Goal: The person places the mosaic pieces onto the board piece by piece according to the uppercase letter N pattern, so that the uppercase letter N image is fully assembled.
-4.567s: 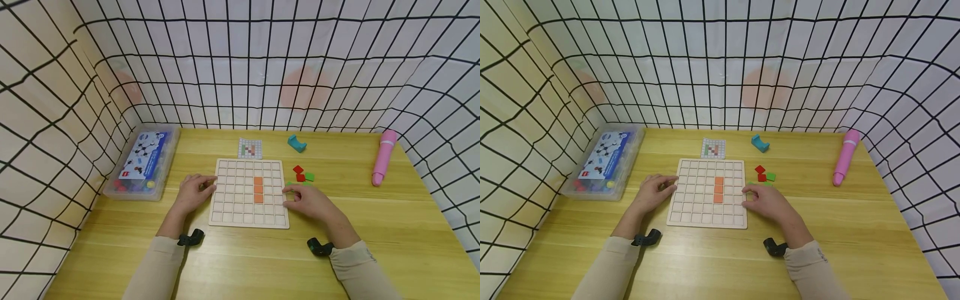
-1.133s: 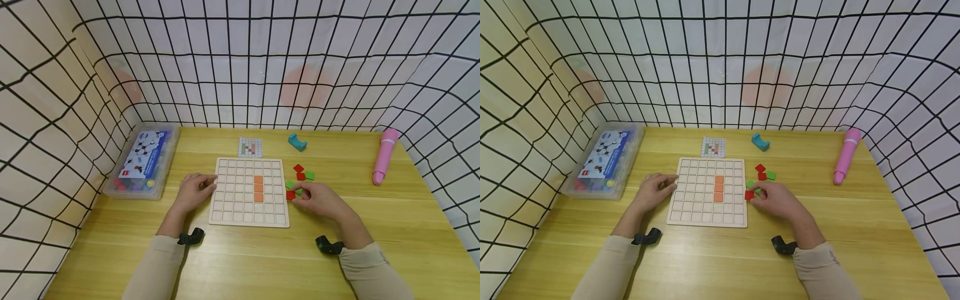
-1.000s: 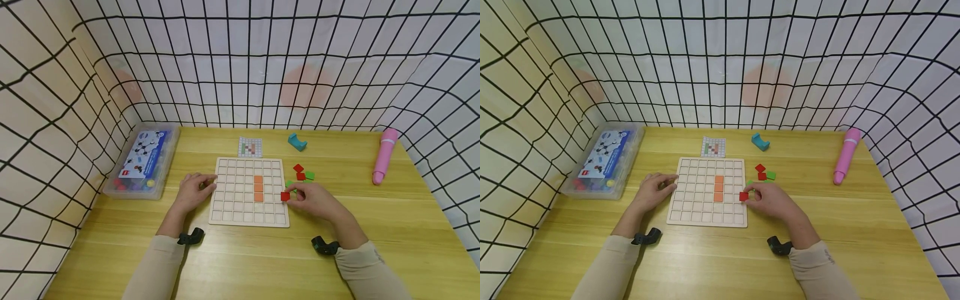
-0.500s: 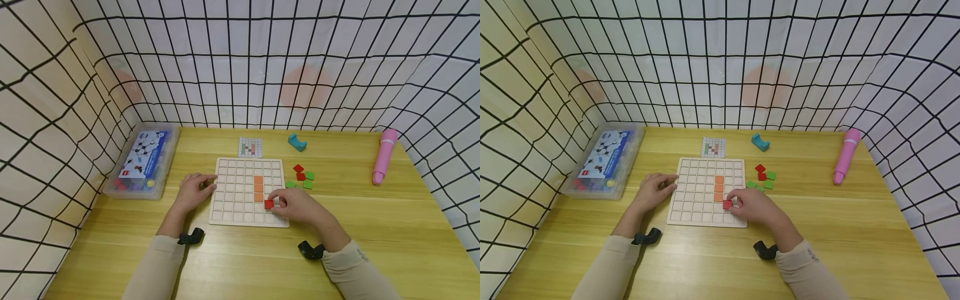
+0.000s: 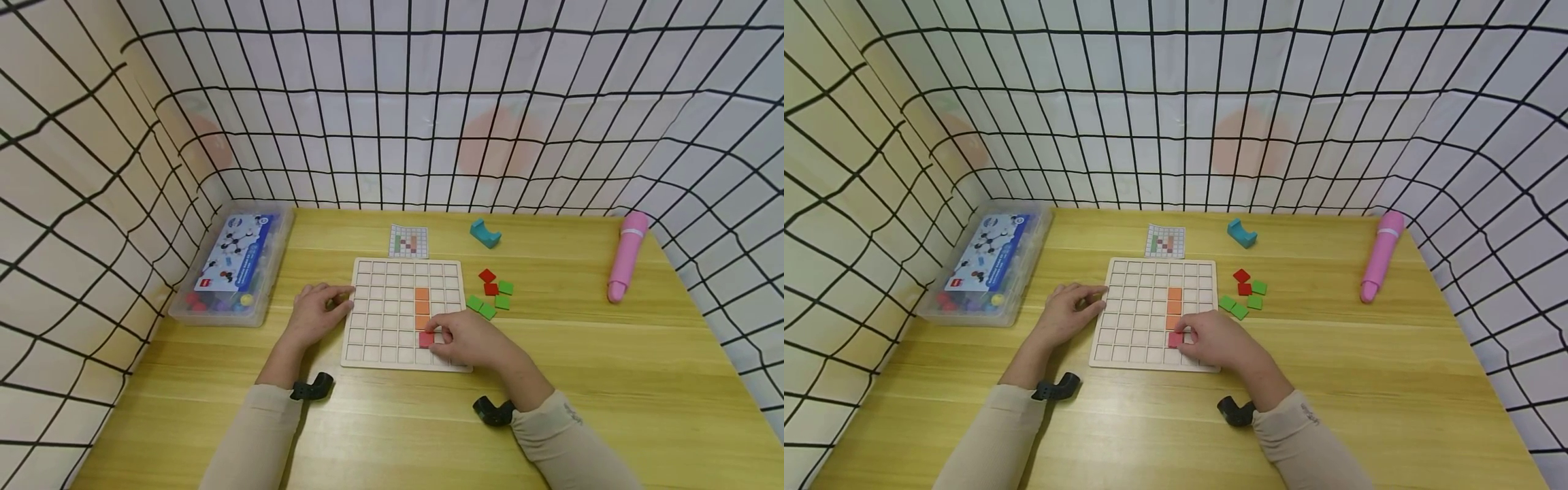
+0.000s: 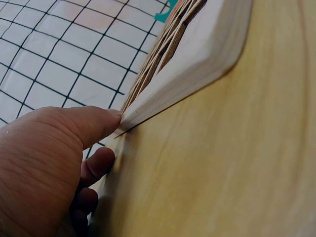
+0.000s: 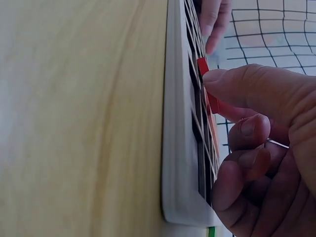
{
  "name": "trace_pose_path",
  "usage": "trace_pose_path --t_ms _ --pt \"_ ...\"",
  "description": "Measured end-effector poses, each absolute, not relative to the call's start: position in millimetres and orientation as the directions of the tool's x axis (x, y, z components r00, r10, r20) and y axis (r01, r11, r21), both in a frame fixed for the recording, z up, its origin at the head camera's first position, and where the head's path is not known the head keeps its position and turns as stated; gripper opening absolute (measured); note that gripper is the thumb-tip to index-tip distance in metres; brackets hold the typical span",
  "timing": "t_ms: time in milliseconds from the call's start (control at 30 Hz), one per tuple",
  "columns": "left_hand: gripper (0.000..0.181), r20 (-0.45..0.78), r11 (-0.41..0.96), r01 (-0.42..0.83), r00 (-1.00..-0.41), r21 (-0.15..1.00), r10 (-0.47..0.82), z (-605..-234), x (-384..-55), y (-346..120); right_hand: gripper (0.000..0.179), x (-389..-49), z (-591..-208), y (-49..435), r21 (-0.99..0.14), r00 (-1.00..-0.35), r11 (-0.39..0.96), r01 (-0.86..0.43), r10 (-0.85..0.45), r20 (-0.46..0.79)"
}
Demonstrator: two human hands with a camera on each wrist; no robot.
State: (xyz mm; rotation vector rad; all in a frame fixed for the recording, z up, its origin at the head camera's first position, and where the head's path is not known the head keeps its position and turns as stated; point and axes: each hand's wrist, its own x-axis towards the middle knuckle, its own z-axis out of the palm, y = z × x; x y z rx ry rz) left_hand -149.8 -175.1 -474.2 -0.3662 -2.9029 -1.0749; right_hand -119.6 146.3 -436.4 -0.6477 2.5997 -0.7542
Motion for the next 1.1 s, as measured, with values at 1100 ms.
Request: trace_pose_path --t_ms 1100 --pt "0.033 0.113 0.729 0.229 -0.972 0.645 0.205 -474.2 -149.5 -175.0 0.02 -123.4 -435.8 146.8 -0.61 -0.852 0.762 -0.218 -0.453 -0.261"
